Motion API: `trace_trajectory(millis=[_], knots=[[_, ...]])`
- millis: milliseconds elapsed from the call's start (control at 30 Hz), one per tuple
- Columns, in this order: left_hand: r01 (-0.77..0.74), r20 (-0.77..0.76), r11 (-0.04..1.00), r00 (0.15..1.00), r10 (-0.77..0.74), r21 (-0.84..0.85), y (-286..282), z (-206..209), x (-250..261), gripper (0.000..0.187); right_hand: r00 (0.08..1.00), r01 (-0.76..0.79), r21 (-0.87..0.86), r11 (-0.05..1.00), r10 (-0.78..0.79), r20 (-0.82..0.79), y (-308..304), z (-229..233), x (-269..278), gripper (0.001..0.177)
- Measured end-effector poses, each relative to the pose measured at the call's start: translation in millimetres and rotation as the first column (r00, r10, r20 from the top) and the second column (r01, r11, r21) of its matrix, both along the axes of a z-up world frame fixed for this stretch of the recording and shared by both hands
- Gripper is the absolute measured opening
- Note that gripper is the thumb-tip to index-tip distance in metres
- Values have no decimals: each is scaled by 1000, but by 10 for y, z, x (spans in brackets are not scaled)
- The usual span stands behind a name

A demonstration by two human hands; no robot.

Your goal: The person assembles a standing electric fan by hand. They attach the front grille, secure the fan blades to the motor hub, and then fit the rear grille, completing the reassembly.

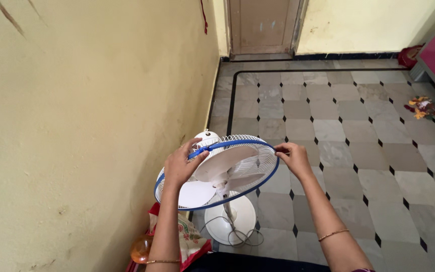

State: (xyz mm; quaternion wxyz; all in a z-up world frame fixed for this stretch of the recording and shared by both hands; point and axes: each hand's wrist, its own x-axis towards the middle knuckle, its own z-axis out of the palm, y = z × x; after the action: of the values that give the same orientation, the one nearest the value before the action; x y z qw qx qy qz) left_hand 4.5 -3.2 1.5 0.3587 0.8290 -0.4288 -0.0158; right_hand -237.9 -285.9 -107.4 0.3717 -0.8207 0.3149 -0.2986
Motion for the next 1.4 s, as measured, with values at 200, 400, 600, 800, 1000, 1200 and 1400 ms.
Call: trace_trajectory(millis=[200,400,600,800,1000,1200,1400], knots=[[-28,-5,998,1000,28,51,-44,63,-6,59,996,82,29,996,-82,15,23,-294,-54,21],[-37,-9,999,999,37,39,-78,74,31,59,991,132,56,990,-133,31,-59,-701,-13,21],[-54,-27,996,998,56,71,-158,93,64,62,974,226,66,972,-225,-28,-189,-1141,107,20],[-67,-5,995,998,67,74,-172,88,59,61,965,261,230,938,-253,-64,-216,-1671,119,21],[-62,6,996,998,62,67,-186,96,34,60,958,286,212,935,-279,-62,-206,-1953,212,26],[-40,53,999,998,38,36,-189,99,22,59,969,228,90,970,-217,-119,-239,-1889,223,27],[-49,62,999,997,47,24,-230,138,-13,58,968,247,120,962,-241,-64,-144,-1950,255,27]])
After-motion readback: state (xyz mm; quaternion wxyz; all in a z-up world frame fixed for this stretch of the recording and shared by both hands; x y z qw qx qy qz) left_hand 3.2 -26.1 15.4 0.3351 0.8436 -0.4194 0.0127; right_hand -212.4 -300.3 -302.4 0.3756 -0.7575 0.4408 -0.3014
